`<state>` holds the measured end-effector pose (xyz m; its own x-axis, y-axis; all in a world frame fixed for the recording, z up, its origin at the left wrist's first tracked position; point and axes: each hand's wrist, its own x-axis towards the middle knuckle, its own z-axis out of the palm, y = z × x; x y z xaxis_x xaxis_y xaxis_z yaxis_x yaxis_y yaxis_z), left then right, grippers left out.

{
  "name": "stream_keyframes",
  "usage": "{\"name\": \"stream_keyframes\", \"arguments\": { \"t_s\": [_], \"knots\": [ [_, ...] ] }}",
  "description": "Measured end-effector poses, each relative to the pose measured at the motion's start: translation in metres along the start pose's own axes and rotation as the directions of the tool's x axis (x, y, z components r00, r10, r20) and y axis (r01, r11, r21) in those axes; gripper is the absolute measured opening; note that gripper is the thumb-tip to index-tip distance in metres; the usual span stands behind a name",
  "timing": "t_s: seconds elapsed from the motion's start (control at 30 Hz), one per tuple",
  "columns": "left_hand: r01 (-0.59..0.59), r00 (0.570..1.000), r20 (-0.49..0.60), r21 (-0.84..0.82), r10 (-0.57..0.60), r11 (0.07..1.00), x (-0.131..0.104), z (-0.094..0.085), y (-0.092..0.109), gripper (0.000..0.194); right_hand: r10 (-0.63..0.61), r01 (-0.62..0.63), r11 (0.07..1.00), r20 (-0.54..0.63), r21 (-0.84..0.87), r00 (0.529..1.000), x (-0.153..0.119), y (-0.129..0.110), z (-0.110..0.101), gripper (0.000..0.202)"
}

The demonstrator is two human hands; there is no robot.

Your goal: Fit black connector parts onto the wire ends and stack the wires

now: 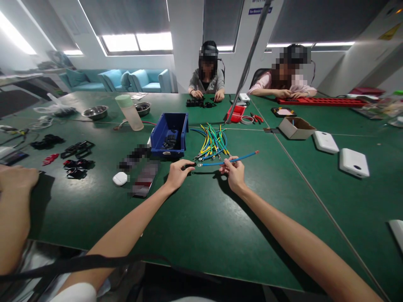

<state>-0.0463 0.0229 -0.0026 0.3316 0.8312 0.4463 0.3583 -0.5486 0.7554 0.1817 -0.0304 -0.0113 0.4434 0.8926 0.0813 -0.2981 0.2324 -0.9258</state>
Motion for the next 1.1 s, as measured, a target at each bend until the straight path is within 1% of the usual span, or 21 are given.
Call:
{"name": "stream_keyframes", "arguments": {
  "t_s": [0.17,0.4,0.6,0.77,1.1],
  "knots": [
    [-0.027,0.999,0.024,-0.008,0.027,1.000,0.0004,-0.0008,0.0018,0.016,-0.007,0.007,1.000,0.005,-0.021,1.000,-0.0009,-0.0014,0.0011,0.036],
    [-0.059,0.998,-0.002,0.031,0.059,0.998,0.0000,-0.0012,0.0018,0.014,-0.024,0.024,0.999,0.015,-0.021,1.000,-0.0005,-0.0005,0.0006,0.033],
    [-0.056,0.998,0.007,0.048,0.056,0.997,-0.0007,-0.0016,0.0015,0.012,-0.023,0.024,0.999,0.018,-0.037,1.000,-0.0003,0.0013,-0.0004,0.034],
    [-0.093,0.996,0.022,0.040,0.092,0.995,-0.0013,-0.0019,0.0029,0.011,-0.027,0.027,0.999,0.020,-0.046,0.999,-0.0006,0.0015,0.0000,0.033],
    [-0.061,0.998,0.019,0.040,0.060,0.997,-0.0018,-0.0014,0.0021,0.012,-0.029,0.030,0.998,0.019,-0.052,0.999,-0.0005,0.0008,-0.0003,0.034]
  ]
}}
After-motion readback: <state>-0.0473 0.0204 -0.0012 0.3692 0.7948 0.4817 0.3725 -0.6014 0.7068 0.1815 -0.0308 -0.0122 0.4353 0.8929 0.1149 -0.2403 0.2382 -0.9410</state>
